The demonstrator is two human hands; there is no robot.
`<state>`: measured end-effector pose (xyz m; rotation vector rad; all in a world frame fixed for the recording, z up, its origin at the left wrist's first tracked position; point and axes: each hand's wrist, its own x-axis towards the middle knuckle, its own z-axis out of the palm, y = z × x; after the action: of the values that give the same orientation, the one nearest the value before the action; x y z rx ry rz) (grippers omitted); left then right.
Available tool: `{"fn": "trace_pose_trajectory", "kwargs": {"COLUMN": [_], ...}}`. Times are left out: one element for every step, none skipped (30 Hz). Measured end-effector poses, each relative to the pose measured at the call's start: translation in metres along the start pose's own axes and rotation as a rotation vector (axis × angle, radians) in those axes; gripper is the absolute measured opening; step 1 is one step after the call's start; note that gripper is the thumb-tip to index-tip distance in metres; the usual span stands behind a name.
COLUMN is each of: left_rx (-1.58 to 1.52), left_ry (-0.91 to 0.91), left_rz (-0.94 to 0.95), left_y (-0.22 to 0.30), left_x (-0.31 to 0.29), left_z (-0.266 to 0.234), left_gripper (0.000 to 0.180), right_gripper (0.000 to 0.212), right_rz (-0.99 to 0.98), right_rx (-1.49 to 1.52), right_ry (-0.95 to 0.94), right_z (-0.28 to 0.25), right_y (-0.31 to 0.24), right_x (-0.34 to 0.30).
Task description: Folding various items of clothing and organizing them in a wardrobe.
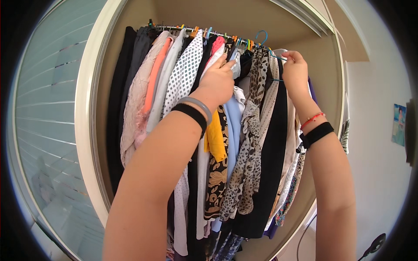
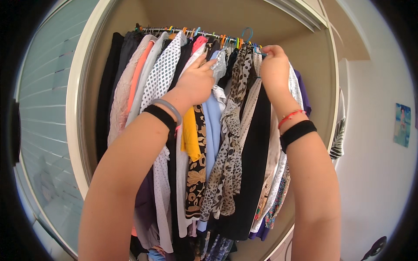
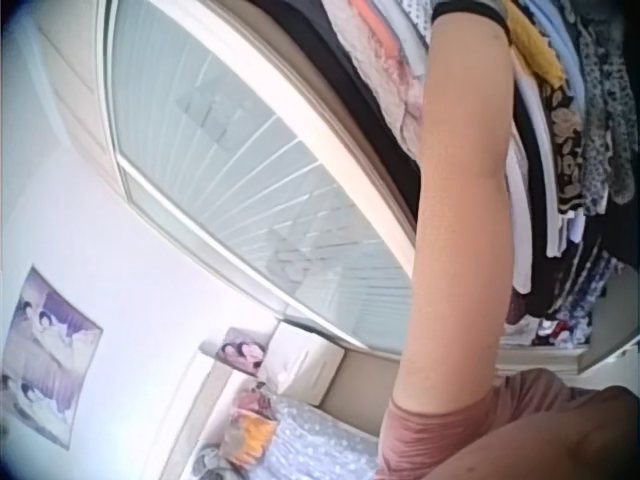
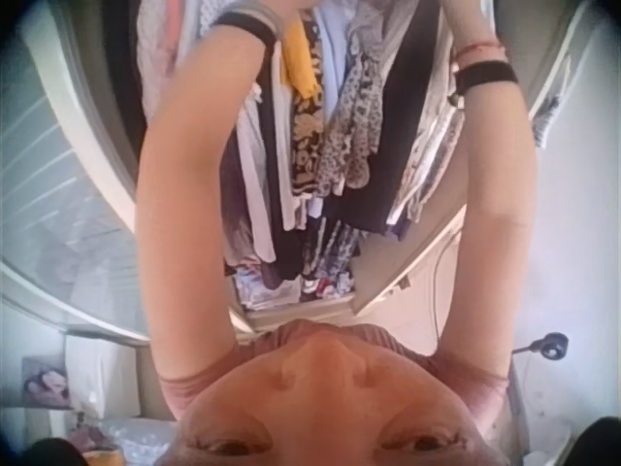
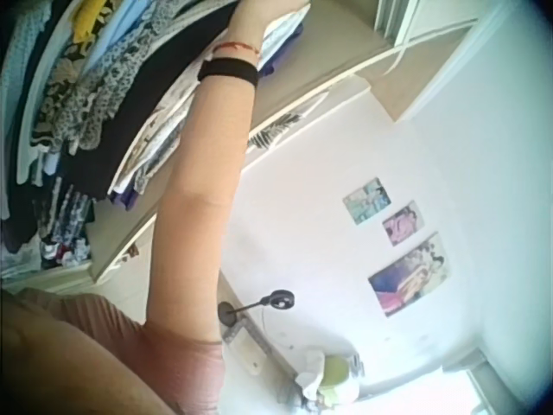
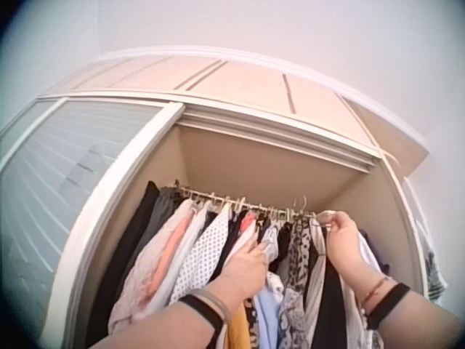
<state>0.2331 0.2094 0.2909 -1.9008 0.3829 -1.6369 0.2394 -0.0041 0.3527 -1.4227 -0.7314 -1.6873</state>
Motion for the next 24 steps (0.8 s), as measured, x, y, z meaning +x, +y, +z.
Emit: {"fn": "trace_pose_trajectory", "kwargs": {"left_rx": [-0.004,-0.013,-0.038,-0.063,-0.061,-0.022,0.019,0.080,0.074,0.074,0.026,0.027,0.017,0.006,0.002,0.014,0.026,0.027,0.016,0.006,0.008,0.011,0.014,0.014], "left_ry": [-0.001,-0.005,0.026,0.057,0.058,0.001,-0.056,-0.044,-0.058,-0.074,0.074,0.078,0.091,0.105,0.096,0.090,0.084,0.080,0.077,0.074,0.074,0.073,0.072,0.069], "left_rz": [0.001,0.007,0.001,-0.003,0.004,0.007,0.010,0.050,0.048,0.044,0.066,0.060,0.056,0.052,0.059,0.062,0.063,0.064,0.061,0.058,0.057,0.057,0.056,0.055], "left_y": [-0.001,-0.001,-0.001,-0.001,-0.001,0.001,0.002,0.000,-0.005,-0.012,-0.019,-0.019,-0.015,-0.010,-0.010,-0.011,-0.011,-0.011,-0.010,-0.010,-0.008,-0.007,-0.005,-0.005], "left_x": [-0.002,-0.002,-0.002,-0.002,-0.001,0.002,0.004,0.003,0.000,-0.005,-0.011,-0.011,-0.009,-0.006,-0.005,-0.003,-0.003,-0.002,-0.002,-0.001,0.000,0.001,0.003,0.002], "left_z": [0.002,0.003,0.004,0.005,0.005,0.004,0.003,0.004,0.003,0.002,0.006,0.005,0.006,0.007,0.006,0.005,0.004,0.005,0.006,0.006,0.006,0.006,0.006,0.005], "left_gripper": [0.018,0.018,0.018,0.017,0.017,0.021,0.025,0.024,0.023,0.023,0.017,0.018,0.018,0.018,0.018,0.018,0.017,0.017,0.017,0.017,0.017,0.017,0.018,0.018], "right_gripper": [0.019,0.019,0.019,0.019,0.019,0.018,0.018,0.017,0.018,0.018,0.018,0.018,0.018,0.019,0.019,0.019,0.019,0.019,0.018,0.018,0.018,0.017,0.017,0.017], "right_rz": [0.001,0.092,0.185,0.188,0.159,0.130,0.115,0.082,0.079,0.075,0.090,0.093,0.076,0.057,0.069,0.085,0.101,0.104,0.153,0.202,0.201,0.125,0.050,0.051], "right_rx": [-0.003,0.033,0.070,0.071,0.090,0.102,0.092,0.080,0.065,0.055,0.051,0.050,0.062,0.072,0.072,0.117,0.162,0.165,0.173,0.180,0.182,0.175,0.167,0.169], "right_ry": [0.003,-0.032,-0.067,-0.061,-0.055,-0.045,-0.039,-0.020,-0.024,-0.030,-0.038,-0.034,-0.028,-0.023,-0.023,-0.030,-0.037,-0.039,-0.042,-0.046,-0.046,0.027,0.100,0.098], "right_z": [-0.004,-0.010,-0.014,-0.015,-0.012,-0.012,-0.013,-0.014,-0.015,-0.016,-0.019,-0.022,-0.025,-0.028,-0.030,-0.033,-0.035,-0.037,-0.040,-0.039,-0.036,-0.032,-0.028,-0.024], "right_y": [0.005,0.010,0.011,0.011,0.012,0.013,0.015,0.019,0.019,0.019,0.020,0.026,0.031,0.036,0.032,0.027,0.021,0.015,0.008,0.003,0.004,0.006,0.006,0.000], "right_x": [0.001,0.002,0.002,0.001,-0.001,-0.002,-0.003,-0.007,-0.009,-0.012,-0.014,-0.014,-0.012,-0.012,-0.012,-0.012,-0.011,-0.011,-0.013,-0.016,-0.020,-0.024,-0.028,-0.032]}}
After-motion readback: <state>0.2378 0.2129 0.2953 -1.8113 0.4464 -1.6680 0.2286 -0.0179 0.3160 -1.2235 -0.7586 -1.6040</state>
